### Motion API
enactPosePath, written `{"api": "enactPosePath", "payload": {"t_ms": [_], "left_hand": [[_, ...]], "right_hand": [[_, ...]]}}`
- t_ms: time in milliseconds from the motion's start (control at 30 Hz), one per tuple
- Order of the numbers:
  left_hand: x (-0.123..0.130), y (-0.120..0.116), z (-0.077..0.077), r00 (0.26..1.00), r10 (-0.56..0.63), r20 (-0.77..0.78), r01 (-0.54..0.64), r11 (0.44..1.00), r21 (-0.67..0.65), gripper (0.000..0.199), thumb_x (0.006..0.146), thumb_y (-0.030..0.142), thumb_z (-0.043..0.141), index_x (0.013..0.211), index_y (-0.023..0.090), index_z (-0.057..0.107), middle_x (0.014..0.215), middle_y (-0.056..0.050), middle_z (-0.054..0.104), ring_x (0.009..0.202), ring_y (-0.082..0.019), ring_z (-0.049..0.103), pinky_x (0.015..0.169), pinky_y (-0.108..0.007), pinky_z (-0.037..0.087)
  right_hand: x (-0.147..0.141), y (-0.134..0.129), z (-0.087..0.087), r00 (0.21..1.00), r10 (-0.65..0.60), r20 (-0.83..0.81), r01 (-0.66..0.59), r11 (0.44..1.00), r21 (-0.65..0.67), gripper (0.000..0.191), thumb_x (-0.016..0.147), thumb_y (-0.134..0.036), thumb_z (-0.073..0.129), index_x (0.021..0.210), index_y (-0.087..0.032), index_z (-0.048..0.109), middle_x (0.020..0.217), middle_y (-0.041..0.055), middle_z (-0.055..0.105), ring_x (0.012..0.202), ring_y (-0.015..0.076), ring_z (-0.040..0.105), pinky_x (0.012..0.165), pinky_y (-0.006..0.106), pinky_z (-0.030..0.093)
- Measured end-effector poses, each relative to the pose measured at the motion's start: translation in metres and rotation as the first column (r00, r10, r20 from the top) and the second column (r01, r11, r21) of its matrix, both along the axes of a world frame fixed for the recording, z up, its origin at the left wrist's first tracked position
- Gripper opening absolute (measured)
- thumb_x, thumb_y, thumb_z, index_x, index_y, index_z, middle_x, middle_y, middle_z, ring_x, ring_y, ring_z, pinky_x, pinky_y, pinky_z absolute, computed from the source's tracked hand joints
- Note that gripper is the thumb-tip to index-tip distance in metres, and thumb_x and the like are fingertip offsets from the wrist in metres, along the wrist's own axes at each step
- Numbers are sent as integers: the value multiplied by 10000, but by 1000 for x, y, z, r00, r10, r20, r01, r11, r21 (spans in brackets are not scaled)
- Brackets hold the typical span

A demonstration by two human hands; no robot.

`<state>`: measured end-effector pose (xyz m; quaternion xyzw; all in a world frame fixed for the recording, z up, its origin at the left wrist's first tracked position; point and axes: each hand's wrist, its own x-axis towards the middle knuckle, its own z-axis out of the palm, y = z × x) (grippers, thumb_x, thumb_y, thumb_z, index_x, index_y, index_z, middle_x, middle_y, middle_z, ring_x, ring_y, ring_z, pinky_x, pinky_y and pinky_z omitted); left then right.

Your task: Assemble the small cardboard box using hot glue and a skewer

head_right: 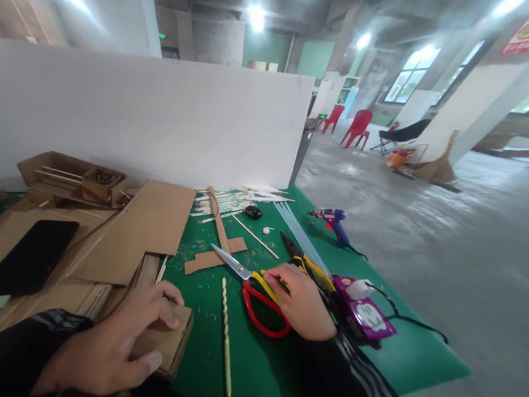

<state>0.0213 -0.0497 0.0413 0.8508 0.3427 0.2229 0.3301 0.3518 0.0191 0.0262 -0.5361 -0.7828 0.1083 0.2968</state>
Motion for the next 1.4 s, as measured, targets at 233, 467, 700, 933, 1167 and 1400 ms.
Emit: {"api": "enactPosePath", "payload": {"t_ms": [233,467,700,933,1167,1400], "left_hand": [[1,2,0,1000,-9,8,8,1000,14,404,738,110,587,1086,245,434,1254,-63,442,1130,-250,498,998,-382,432],[1,2,-3,1000,3,-12,-3,1000,14,429,721,89,592,1088,246,434,1273,-65,434,1157,-254,488,1009,-386,424],[0,3,-2,1000,1,-13,-1,1000,-6,425,731,92,597,1091,250,435,1276,-61,429,1156,-253,483,1010,-388,418],[0,5,-3,1000,-11,9,11,1000,-27,439,716,94,592,1094,250,433,1241,-59,435,1116,-247,491,974,-372,439],[0,6,-5,1000,-2,4,2,1000,-8,423,728,105,595,1092,248,433,1266,-70,433,1151,-263,483,995,-392,429],[1,6,-6,1000,-9,-6,9,1000,-9,456,708,78,595,1094,254,429,1280,-61,440,1146,-256,492,1011,-387,423]], "right_hand": [[2,-2,2,997,-68,-34,68,998,15,244,891,-398,621,736,-210,641,766,33,695,715,192,647,667,308,509],[7,2,-7,998,-22,-51,25,999,43,251,964,-356,502,892,-203,687,894,58,720,844,209,658,789,334,513],[11,8,-10,975,-209,-79,215,973,81,231,926,-376,517,897,-207,674,896,60,720,769,210,652,737,343,517],[24,22,33,939,-341,-39,342,916,209,270,912,-395,499,944,-207,689,928,83,731,714,215,647,716,357,517],[22,59,17,939,-245,241,246,969,28,240,920,-280,505,933,-205,732,960,67,754,846,235,682,758,340,501],[12,65,-15,902,-208,379,233,972,-21,190,904,-254,582,874,-168,748,914,125,738,873,271,632,798,376,442]]}}
